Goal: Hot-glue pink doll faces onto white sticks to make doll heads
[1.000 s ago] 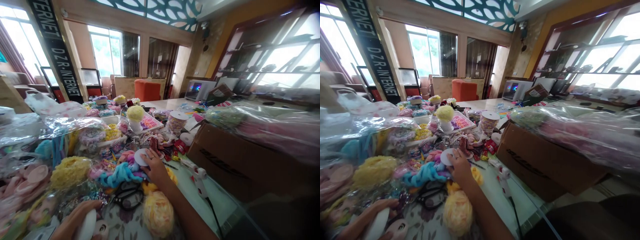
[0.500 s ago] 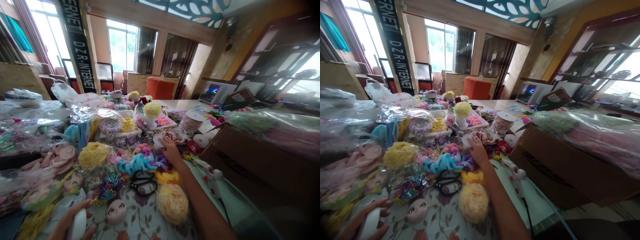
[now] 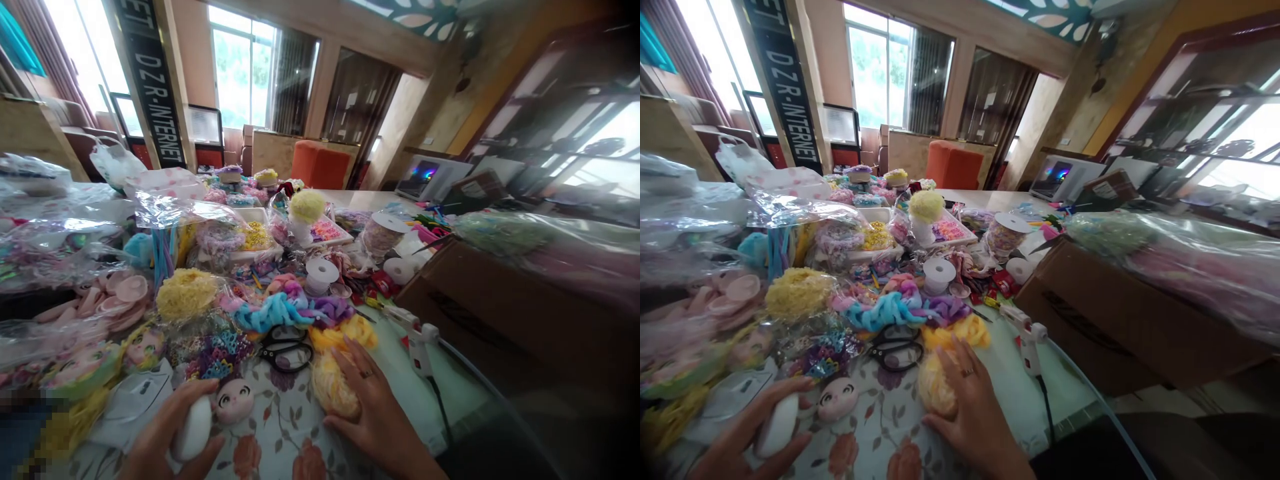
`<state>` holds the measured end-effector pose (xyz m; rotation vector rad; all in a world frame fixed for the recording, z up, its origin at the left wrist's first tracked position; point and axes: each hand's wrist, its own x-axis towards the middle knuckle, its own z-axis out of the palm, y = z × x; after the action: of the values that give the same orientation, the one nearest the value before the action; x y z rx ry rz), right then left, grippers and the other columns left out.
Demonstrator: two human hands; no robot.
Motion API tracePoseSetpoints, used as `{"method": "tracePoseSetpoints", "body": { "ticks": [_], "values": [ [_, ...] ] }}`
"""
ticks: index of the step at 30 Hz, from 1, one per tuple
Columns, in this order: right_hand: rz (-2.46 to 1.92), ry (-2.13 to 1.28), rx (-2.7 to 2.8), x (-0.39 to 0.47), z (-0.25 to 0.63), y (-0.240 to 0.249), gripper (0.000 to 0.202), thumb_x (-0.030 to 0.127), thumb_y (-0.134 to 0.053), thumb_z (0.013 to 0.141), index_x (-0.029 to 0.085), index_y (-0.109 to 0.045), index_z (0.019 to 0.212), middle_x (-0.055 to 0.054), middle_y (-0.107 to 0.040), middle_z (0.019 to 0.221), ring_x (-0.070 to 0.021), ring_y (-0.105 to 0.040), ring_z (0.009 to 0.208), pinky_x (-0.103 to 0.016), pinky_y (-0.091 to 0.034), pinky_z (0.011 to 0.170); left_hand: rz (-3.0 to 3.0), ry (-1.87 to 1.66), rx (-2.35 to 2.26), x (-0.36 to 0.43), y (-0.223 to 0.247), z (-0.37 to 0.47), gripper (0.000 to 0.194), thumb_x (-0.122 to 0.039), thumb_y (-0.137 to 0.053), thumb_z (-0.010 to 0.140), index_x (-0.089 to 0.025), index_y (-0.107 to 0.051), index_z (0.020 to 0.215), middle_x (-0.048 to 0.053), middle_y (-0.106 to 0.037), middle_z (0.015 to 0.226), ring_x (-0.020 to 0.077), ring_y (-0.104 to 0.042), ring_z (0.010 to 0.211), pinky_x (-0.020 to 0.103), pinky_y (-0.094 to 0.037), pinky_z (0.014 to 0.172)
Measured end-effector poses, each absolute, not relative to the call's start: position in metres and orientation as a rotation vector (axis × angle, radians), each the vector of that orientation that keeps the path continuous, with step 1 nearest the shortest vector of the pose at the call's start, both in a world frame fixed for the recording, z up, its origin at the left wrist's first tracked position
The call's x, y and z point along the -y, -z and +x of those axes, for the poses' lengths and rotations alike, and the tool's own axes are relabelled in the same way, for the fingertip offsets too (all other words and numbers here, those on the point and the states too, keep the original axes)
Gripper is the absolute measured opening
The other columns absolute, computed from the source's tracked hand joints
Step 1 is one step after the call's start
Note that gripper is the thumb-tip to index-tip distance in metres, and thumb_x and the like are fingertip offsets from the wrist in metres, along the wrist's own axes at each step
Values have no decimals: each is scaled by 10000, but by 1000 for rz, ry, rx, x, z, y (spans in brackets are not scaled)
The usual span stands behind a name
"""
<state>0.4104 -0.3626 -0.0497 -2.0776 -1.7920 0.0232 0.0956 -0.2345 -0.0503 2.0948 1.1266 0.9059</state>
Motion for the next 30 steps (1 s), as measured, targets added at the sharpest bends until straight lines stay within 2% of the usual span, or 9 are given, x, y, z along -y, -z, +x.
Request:
{"method": "tracePoseSetpoints", "body": {
  "ticks": [2, 5, 8, 13, 15, 18, 20, 24, 30],
  "values": [
    [-2059, 30, 1765, 360, 407, 53, 854, 423, -762, 673, 216, -405, 1420, -174, -373, 1466, -383, -354, 1337, -541, -394, 1032, 2194, -747, -987, 230, 28, 113, 417, -365, -646, 773, -305, -574, 1179, 48, -624, 1237, 247, -578, 1153, 313, -488, 939],
    [-2011, 48, 1732, 352, 406, 53, 745, 357, -722, 713, 185, -450, 1385, -175, -478, 1358, -351, -452, 1251, -504, -422, 1014, 2258, -414, -723, 216, -10, 149, 464, -237, -592, 776, -325, -545, 1230, 32, -577, 1278, 216, -582, 1117, 319, -471, 947],
    [-1967, 22, 1630, 347, 409, 55, 650, 327, -685, 732, 173, -498, 1335, -163, -514, 1305, -334, -488, 1209, -492, -433, 1005, 2296, -250, -515, 194, -25, 194, 472, -248, -619, 727, -279, -577, 1196, 53, -613, 1169, 242, -594, 1046, 352, -474, 913],
    [-1811, -132, 1290, 352, 426, 55, 577, 344, -689, 703, 202, -557, 1247, -133, -560, 1264, -338, -525, 1185, -491, -439, 1003, 2294, -277, -448, 158, 7, 260, 456, -225, -684, 605, -237, -657, 1060, 54, -663, 1046, 268, -609, 975, 336, -464, 880],
    [-1712, -249, 1154, 356, 433, 48, 585, 361, -686, 720, 224, -534, 1269, -123, -573, 1263, -323, -577, 1127, -451, -504, 924, 2236, -332, -514, 145, 21, 278, 466, -235, -715, 572, -213, -664, 1035, 57, -676, 1014, 275, -615, 949, 335, -472, 847],
    [-1610, -341, 1079, 350, 440, 28, 612, 393, -681, 745, 241, -495, 1308, -122, -587, 1246, -299, -629, 1031, -408, -554, 814, 2188, -401, -611, 128, 33, 299, 444, -260, -707, 603, -175, -646, 1035, 58, -681, 924, 252, -622, 860, 332, -491, 777],
    [-1602, -243, 1131, 335, 444, 9, 621, 404, -711, 716, 237, -519, 1283, -114, -590, 1229, -295, -619, 1033, -418, -530, 859, 2152, -446, -671, 119, 34, 310, 423, -254, -697, 626, -154, -631, 1032, 50, -674, 880, 228, -621, 815, 314, -498, 734],
    [-1582, 169, 1266, 279, 461, -29, 596, 414, -713, 694, 212, -553, 1231, -106, -576, 1218, -296, -551, 1124, -430, -437, 981, 2120, -497, -732, 117, 29, 322, 408, -213, -656, 682, -119, -605, 1075, 55, -673, 823, 207, -628, 763, 318, -507, 719],
    [-1874, 437, 1484, 195, 494, -45, 622, 367, -723, 681, 97, -551, 1214, -178, -585, 1167, -317, -542, 1095, -421, -424, 971, 2208, -526, -648, 150, -3, 285, 508, -238, -721, 628, -151, -633, 1121, 113, -660, 1094, 295, -594, 1024, 414, -432, 950]
  ]
}}
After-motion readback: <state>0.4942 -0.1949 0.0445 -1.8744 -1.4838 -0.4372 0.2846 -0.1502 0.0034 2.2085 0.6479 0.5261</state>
